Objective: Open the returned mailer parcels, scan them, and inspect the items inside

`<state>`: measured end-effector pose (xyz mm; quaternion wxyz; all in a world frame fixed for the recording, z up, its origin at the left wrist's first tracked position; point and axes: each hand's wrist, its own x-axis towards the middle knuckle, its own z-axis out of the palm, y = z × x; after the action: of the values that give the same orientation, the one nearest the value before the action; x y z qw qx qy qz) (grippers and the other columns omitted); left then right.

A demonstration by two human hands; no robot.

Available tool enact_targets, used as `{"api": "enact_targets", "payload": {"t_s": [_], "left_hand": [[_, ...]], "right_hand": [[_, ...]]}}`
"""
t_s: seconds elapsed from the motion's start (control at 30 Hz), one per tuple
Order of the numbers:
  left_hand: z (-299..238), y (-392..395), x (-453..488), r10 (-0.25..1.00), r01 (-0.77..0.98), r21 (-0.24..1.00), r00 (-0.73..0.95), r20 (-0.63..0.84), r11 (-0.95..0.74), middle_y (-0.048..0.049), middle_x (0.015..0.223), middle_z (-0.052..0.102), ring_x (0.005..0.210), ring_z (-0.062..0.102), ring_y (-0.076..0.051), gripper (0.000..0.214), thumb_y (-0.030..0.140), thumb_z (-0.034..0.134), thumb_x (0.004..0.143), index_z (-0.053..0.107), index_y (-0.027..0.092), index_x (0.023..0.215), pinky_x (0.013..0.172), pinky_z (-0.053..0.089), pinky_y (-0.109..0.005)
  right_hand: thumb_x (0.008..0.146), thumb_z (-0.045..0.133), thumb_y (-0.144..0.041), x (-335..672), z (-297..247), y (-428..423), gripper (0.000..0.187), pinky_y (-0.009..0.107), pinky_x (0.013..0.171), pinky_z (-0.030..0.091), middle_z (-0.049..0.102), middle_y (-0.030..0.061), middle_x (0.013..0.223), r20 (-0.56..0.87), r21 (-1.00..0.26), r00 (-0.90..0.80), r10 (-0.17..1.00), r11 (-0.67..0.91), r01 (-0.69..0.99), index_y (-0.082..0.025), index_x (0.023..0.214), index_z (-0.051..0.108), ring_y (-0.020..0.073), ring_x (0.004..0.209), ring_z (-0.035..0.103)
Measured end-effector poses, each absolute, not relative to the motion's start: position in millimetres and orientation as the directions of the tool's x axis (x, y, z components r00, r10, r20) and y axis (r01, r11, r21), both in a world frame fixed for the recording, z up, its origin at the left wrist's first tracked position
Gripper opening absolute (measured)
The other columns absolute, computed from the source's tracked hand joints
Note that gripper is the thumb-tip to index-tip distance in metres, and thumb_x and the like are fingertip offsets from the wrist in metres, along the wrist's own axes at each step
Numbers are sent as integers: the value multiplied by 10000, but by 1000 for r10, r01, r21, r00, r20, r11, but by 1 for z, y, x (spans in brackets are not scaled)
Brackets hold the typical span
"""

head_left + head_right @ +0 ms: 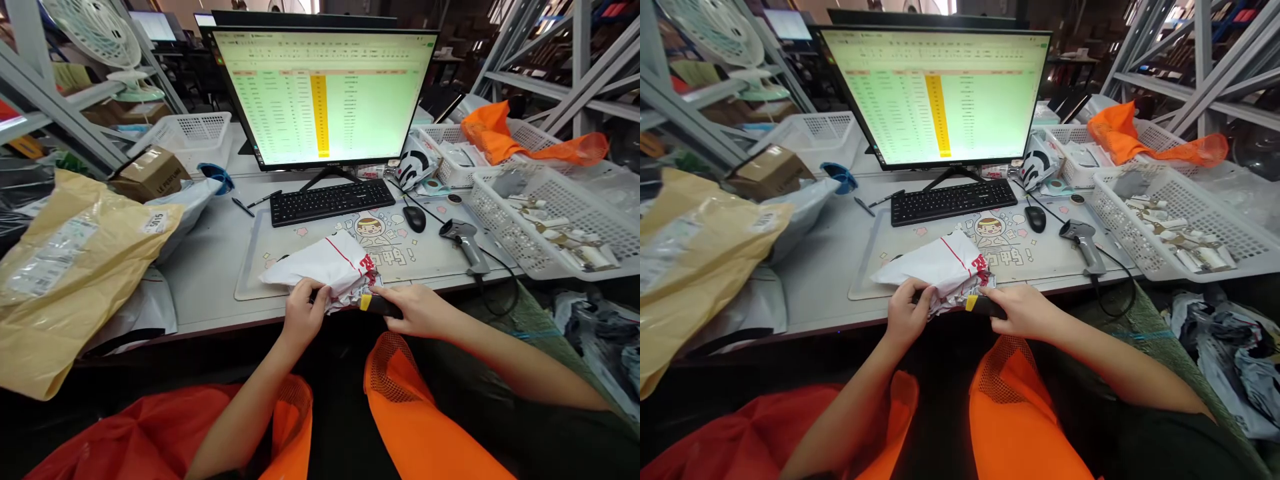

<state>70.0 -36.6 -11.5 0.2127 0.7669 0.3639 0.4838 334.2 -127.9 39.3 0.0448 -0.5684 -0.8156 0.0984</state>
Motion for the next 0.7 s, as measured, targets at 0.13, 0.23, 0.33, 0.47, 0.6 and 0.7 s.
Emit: {"api": "enact_targets", "payload": {"t_s": [0.13,0.23,0.33,0.47,0.6,0.7], "left_hand": [[-14,-37,75,727,388,615,322,607,-686,2,720,641,667,604,-147,180,229,548,997,616,194,834,644,459,-267],[-14,-40,78,667,361,560,399,630,-745,5,696,614,638,582,-139,202,217,521,1009,594,195,822,627,450,-261],[-11,-49,71,612,319,524,468,638,-790,18,661,570,596,551,-129,220,205,515,1008,555,205,791,587,428,-252],[-8,-63,45,616,302,541,472,631,-785,41,629,535,547,521,-112,218,175,508,1003,522,215,789,545,404,-235],[-6,-55,36,622,404,480,398,674,-779,19,670,584,601,568,-134,176,208,532,1002,556,206,828,595,434,-257],[1,-41,48,626,510,376,521,581,-774,-31,758,657,714,624,-197,166,339,635,961,628,191,885,662,454,-314]], "right_hand": [[901,627,-364,320,40,-123,506,343,709,479,752,137,1035,-34,-119,-368,929,362,925,-123,1343,570,289,886,718],[907,659,-523,309,39,-109,398,319,620,441,751,114,897,-86,-95,-339,937,331,939,-167,1085,640,270,759,703],[911,647,-594,334,44,-86,406,302,626,437,749,88,865,-126,-141,-309,943,292,946,-204,1023,666,251,752,694],[965,534,-610,444,62,-57,490,322,691,456,757,136,978,-136,-110,334,933,-349,931,-185,1143,702,268,836,697],[982,465,-635,522,49,-42,675,406,826,470,705,283,1088,-129,-66,508,852,-518,853,-31,1174,695,364,1029,682],[958,547,-558,495,19,-44,573,463,900,492,693,269,1138,-98,-107,458,883,-467,878,-55,1195,688,391,1070,661]]}}
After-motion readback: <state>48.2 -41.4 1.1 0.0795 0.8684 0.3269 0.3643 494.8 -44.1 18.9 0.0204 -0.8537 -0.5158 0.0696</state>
